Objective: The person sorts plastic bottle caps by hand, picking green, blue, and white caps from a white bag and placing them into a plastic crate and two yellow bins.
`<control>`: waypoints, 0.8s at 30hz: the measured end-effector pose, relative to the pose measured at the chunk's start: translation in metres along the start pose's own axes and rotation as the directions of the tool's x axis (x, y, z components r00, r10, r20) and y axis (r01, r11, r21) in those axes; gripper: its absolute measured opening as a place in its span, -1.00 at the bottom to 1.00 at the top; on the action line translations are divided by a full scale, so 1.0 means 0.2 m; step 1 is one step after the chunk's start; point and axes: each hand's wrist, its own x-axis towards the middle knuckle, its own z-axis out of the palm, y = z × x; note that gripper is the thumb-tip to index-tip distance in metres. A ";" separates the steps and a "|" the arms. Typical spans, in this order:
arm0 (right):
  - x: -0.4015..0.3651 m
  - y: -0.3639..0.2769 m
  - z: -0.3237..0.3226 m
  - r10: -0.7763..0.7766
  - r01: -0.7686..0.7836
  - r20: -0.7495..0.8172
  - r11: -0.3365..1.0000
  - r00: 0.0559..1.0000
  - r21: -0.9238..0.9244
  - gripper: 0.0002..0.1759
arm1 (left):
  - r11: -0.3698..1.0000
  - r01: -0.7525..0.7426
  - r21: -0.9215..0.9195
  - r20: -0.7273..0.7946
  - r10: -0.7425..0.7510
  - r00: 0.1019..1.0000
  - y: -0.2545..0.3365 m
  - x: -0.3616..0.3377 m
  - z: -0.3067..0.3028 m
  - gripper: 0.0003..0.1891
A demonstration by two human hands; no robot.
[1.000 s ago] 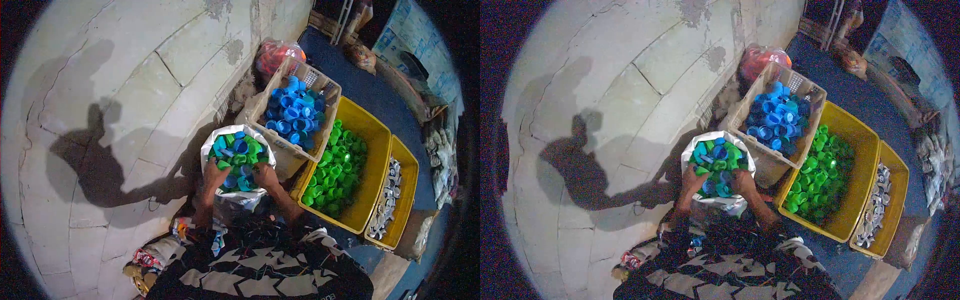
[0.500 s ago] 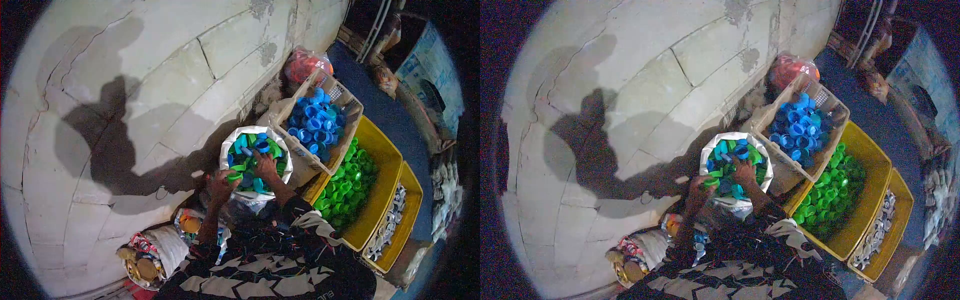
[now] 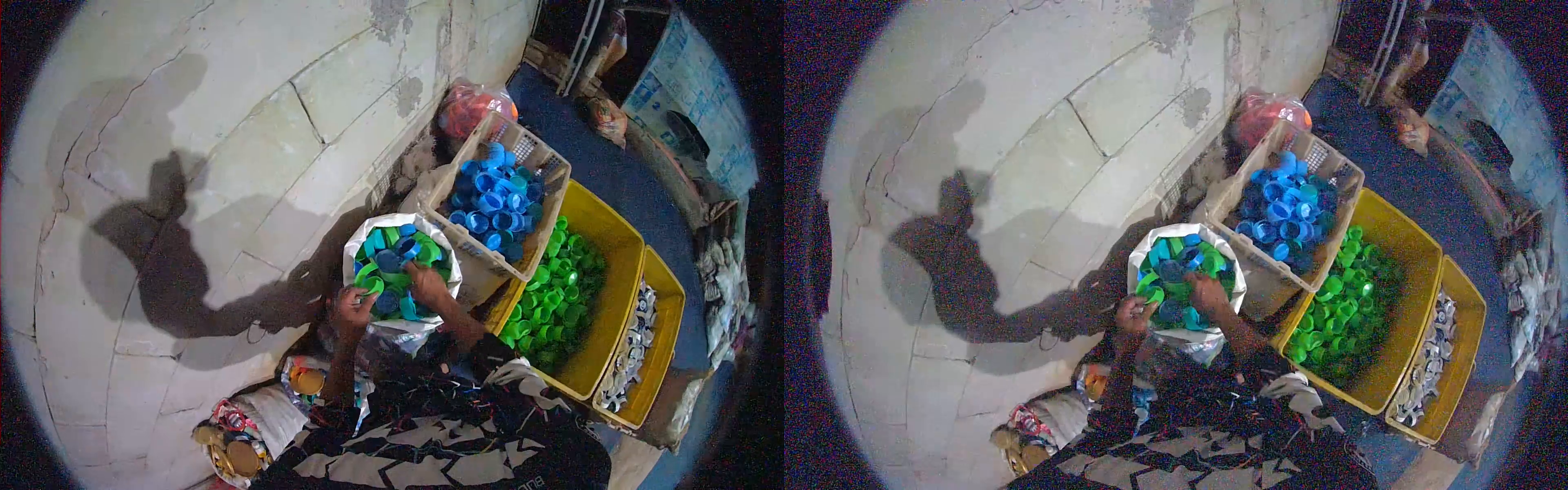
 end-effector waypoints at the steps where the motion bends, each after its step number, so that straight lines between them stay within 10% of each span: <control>1: -0.03 0.00 -0.01 -0.045 0.045 -0.048 0.999 0.998 0.004 -0.52 | 1.000 -0.006 -0.002 0.004 0.006 1.000 0.00 0.01 0.01 -0.72; 6: -0.27 0.01 -0.13 -0.182 0.169 -0.288 0.983 0.940 -0.070 -0.68 | 0.996 -0.086 0.011 0.028 0.086 0.996 -0.04 0.06 0.12 -0.74; 9: -0.43 0.01 -0.21 -0.040 0.024 -0.347 0.998 0.937 -0.052 -0.68 | 0.930 -0.321 0.180 0.090 0.310 0.947 -0.04 0.09 0.23 -0.74; 13: -0.64 -0.01 -0.39 0.074 -0.123 -0.471 0.990 0.879 -0.073 -0.66 | 0.976 -0.216 0.009 0.286 0.204 0.936 -0.02 0.09 0.49 -0.74; 17: -0.92 0.02 -0.45 0.312 -0.346 -0.475 0.938 0.823 0.018 -0.66 | 0.847 -0.521 0.104 0.456 0.425 0.782 0.20 -0.01 0.73 -0.72; 20: -1.15 0.11 -0.42 0.351 -0.443 -0.570 0.896 0.743 -0.026 -0.71 | 0.921 -0.385 0.063 0.665 0.249 0.704 0.30 -0.13 0.95 -0.75; 24: -1.37 0.12 -0.54 0.451 -0.580 -0.664 0.814 0.597 0.032 -0.75 | 0.818 -0.575 -0.035 0.730 0.414 0.545 0.34 -0.28 1.25 -0.75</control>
